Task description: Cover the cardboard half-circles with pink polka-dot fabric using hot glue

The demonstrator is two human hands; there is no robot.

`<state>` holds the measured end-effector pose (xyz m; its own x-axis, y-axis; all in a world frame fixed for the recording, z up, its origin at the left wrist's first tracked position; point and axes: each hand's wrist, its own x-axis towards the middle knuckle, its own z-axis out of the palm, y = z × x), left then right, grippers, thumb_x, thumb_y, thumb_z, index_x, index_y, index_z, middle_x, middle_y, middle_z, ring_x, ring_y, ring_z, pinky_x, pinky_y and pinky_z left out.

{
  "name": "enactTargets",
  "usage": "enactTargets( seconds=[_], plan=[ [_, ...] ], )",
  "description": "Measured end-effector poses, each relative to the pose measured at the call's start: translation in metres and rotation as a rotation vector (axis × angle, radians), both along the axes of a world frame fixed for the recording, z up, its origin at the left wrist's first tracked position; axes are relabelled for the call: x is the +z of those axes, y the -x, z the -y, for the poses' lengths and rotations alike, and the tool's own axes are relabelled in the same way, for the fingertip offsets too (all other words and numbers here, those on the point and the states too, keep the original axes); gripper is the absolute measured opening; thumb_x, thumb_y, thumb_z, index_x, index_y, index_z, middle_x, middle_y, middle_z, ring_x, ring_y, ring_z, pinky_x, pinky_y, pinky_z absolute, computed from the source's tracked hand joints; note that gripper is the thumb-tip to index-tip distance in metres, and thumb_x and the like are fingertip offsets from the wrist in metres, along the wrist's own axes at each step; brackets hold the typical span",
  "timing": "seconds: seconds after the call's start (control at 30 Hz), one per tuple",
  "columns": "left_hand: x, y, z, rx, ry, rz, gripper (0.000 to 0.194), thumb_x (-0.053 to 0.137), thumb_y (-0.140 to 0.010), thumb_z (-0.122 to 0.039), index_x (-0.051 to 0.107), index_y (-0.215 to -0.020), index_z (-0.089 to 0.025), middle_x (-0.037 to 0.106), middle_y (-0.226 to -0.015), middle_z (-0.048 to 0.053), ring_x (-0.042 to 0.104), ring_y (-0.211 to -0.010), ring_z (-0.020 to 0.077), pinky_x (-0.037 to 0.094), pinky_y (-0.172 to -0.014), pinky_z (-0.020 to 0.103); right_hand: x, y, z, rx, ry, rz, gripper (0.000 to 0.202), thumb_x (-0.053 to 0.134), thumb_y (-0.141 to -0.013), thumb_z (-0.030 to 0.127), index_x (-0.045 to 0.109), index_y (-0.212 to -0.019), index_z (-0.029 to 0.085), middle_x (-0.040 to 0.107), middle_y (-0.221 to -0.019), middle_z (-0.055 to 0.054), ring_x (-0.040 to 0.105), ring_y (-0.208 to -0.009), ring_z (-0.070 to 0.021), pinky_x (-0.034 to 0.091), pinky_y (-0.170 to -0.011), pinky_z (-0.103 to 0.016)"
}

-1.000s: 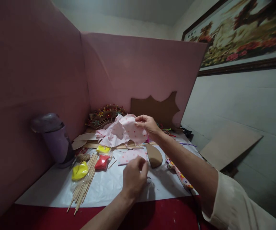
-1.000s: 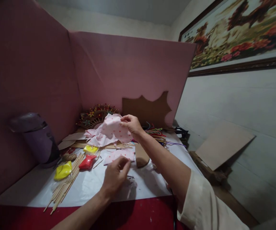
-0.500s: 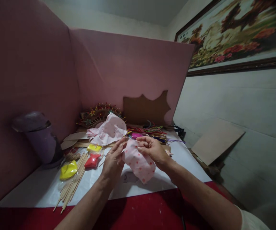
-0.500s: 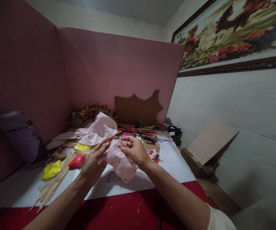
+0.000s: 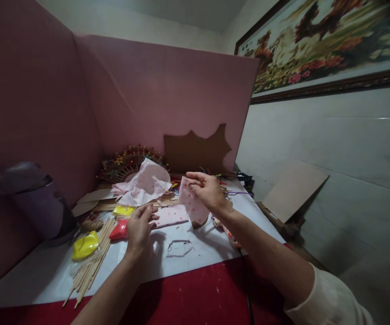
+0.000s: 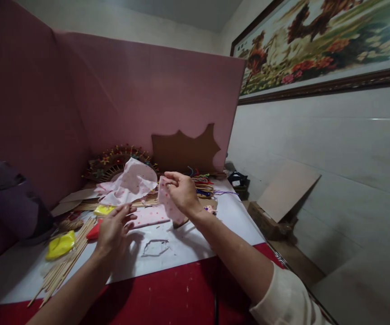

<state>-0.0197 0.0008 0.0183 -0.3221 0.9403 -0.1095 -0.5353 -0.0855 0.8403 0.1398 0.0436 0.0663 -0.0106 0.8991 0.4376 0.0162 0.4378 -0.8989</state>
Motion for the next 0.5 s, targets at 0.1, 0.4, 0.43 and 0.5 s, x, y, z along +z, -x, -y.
enactTargets(
  seconds=[0.1, 0.4, 0.43, 0.5],
  plan=[
    [0.008, 0.007, 0.0, -0.08, -0.051, -0.026, 0.016, 0.059, -0.079, -0.025, 0.065, -0.085, -0.012, 0.068, -0.067, 0.005, 0.059, -0.051, 0.011, 0.041, -0.045, 0.018, 0.001, 0.01, 0.0, -0.004, -0.06, 0.089, 0.028, 0.062, -0.073, 0.009, 0.068, -0.098, 0.019, 0.069, -0.108, -0.007, 0.064, -0.101, -0.0198, 0.046, -0.095, -0.039],
    [0.028, -0.001, 0.014, -0.449, -0.158, 0.386, 0.042, 0.044, -0.087, -0.046, 0.062, -0.11, -0.016, 0.072, -0.093, 0.013, 0.067, -0.086, 0.0282, 0.053, -0.077, 0.046, 0.027, 0.041, 0.024, 0.257, 0.111, 0.467, 0.033, 0.04, -0.095, 0.029, 0.054, -0.122, 0.016, 0.067, -0.111, -0.009, 0.068, -0.087, -0.0158, 0.057, -0.058, -0.024],
    [0.027, -0.002, 0.014, -0.437, -0.121, 0.415, 0.037, 0.047, -0.087, -0.039, 0.062, -0.11, -0.014, 0.072, -0.09, 0.013, 0.068, -0.086, 0.0282, 0.052, -0.079, 0.046, 0.031, 0.035, 0.02, 0.149, 0.106, 0.591, 0.036, 0.031, -0.098, 0.032, 0.052, -0.123, 0.018, 0.067, -0.113, -0.008, 0.067, -0.089, -0.0142, 0.055, -0.059, -0.022],
    [0.025, -0.002, 0.011, -0.373, -0.02, 0.428, 0.03, 0.05, -0.086, -0.024, 0.061, -0.11, -0.01, 0.073, -0.085, 0.014, 0.069, -0.083, 0.0279, 0.052, -0.081, 0.047, 0.033, 0.017, 0.007, -0.11, 0.11, 0.873, 0.039, 0.024, -0.099, 0.032, 0.056, -0.119, 0.021, 0.067, -0.111, -0.007, 0.066, -0.092, -0.0149, 0.053, -0.067, -0.024]
  ],
)
